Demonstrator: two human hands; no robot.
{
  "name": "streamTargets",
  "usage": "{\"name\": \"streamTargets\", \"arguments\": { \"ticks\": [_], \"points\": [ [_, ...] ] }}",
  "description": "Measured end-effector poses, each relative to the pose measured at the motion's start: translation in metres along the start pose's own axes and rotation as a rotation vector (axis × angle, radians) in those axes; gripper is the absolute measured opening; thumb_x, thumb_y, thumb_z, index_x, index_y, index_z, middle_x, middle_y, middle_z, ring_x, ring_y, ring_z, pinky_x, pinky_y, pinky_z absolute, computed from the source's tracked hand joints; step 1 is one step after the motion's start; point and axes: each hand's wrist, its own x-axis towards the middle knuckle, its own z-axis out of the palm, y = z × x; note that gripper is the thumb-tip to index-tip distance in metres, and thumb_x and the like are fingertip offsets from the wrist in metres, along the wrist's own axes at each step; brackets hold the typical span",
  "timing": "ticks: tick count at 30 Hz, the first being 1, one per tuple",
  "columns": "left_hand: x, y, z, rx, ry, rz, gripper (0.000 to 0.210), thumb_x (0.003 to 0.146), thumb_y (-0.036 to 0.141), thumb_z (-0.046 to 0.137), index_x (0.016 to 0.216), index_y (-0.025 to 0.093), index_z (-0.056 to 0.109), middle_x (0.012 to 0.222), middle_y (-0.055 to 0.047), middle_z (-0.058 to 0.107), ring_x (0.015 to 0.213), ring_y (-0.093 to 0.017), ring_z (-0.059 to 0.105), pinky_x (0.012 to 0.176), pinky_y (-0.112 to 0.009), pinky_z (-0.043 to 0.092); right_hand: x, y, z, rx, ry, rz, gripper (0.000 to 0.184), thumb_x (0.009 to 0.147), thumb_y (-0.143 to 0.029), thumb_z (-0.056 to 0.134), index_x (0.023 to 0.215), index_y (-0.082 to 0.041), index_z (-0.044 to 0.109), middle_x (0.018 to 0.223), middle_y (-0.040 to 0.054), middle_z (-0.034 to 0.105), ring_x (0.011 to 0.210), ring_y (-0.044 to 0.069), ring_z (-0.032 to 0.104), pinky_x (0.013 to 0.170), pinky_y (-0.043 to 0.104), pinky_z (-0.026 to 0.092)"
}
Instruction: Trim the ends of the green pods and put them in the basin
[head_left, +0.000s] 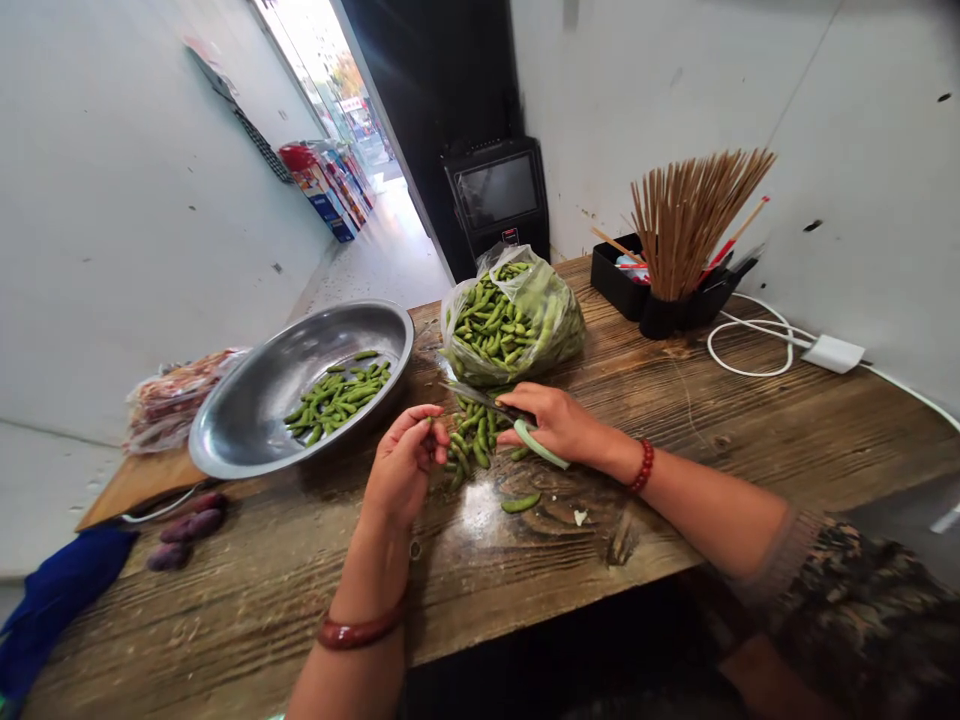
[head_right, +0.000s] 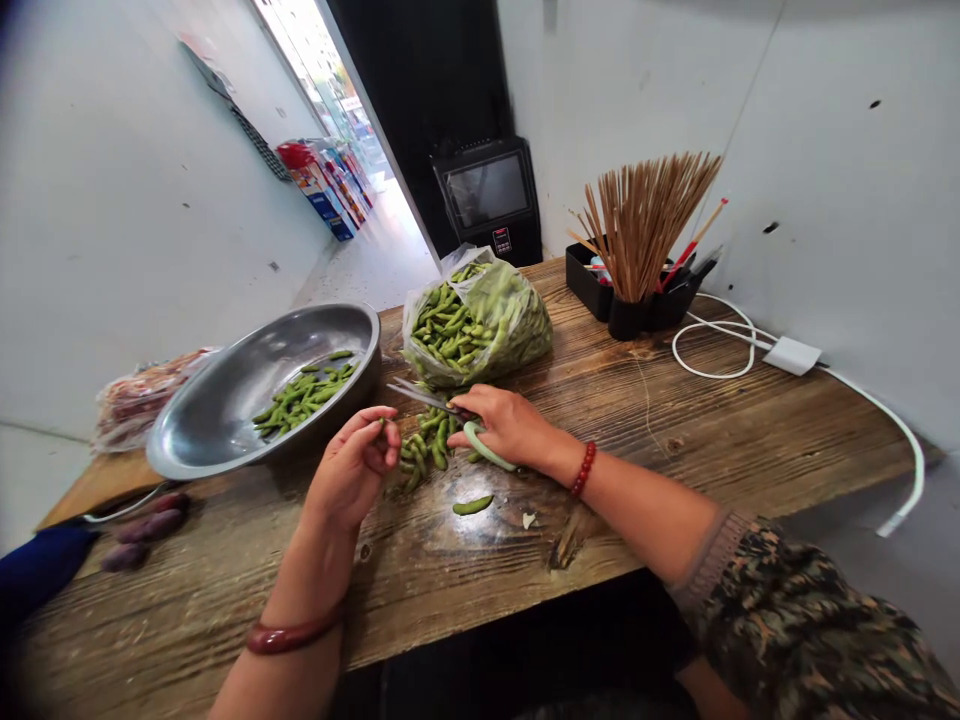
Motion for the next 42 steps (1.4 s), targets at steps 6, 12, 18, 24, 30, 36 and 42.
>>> {"name": "streamTargets", "arguments": {
  "ticks": [6,12,18,24,30,36,42],
  "points": [
    [0.006,-0.009,-0.008,0.403,0.074,0.115,0.009,0.072,0.018,0.052,0.077,0.018,0.059,0.064,0.002,0.054,0.051,-0.011,0.046,0.049,-0.021,0.034,0.000,0.003,0.002,-0.001,0.024,0.025,0.039,0.078,-0.034,0.074,0.110,-0.014,0.065,0.093,0.0076,0.063,0.085,0.019,0.060,0.077,0.030,0.048],
    [0.011,-0.016,-0.021,1.056,-0.146,0.372,0.017,0.075,0.020,0.060,0.086,0.019,0.072,0.072,-0.002,0.057,0.068,-0.016,0.052,0.065,-0.027,0.039,0.000,-0.003,0.000,-0.005,0.008,0.007,0.039,0.079,-0.033,0.074,0.110,-0.013,0.065,0.093,0.0071,0.062,0.082,0.017,0.059,0.074,0.028,0.047],
    [0.010,-0.018,-0.021,1.157,-0.246,0.323,0.019,0.075,0.019,0.063,0.090,0.021,0.074,0.075,-0.003,0.058,0.069,-0.017,0.052,0.064,-0.028,0.038,0.000,-0.003,0.000,-0.010,-0.003,0.028,0.039,0.078,-0.032,0.075,0.110,-0.013,0.065,0.093,0.0066,0.062,0.080,0.017,0.059,0.073,0.027,0.046],
    [0.008,-0.011,-0.015,0.849,-0.019,0.361,0.008,0.072,0.026,0.068,0.075,0.019,0.071,0.068,-0.001,0.058,0.065,-0.015,0.052,0.063,-0.025,0.039,0.000,-0.004,0.000,-0.003,-0.002,0.016,0.040,0.077,-0.032,0.075,0.110,-0.013,0.065,0.094,0.0077,0.063,0.083,0.018,0.060,0.074,0.029,0.047],
    [-0.002,-0.006,-0.006,0.295,-0.017,0.041,0.027,0.071,0.039,0.073,0.082,0.016,0.065,0.060,0.003,0.055,0.047,-0.007,0.040,0.045,-0.019,0.029,-0.002,-0.009,0.000,-0.016,-0.034,0.000,0.044,0.075,-0.035,0.076,0.112,-0.014,0.064,0.093,0.0070,0.062,0.080,0.018,0.059,0.073,0.029,0.048],
    [-0.005,-0.004,-0.002,0.139,-0.070,0.039,0.029,0.074,0.035,0.072,0.094,0.015,0.068,0.075,-0.002,0.064,0.050,-0.006,0.040,0.045,-0.018,0.028,-0.005,-0.014,0.000,-0.006,-0.110,-0.004,0.052,0.075,-0.037,0.077,0.119,-0.016,0.060,0.102,0.0078,0.061,0.092,0.020,0.060,0.081,0.031,0.049],
    [-0.005,-0.009,-0.001,0.183,-0.067,0.083,0.026,0.074,0.036,0.071,0.091,0.017,0.069,0.072,-0.001,0.062,0.049,-0.007,0.042,0.045,-0.019,0.030,-0.005,-0.018,-0.001,-0.008,-0.131,-0.019,0.052,0.075,-0.036,0.076,0.120,-0.017,0.059,0.103,0.0078,0.061,0.092,0.020,0.060,0.080,0.031,0.049]
  ]
}}
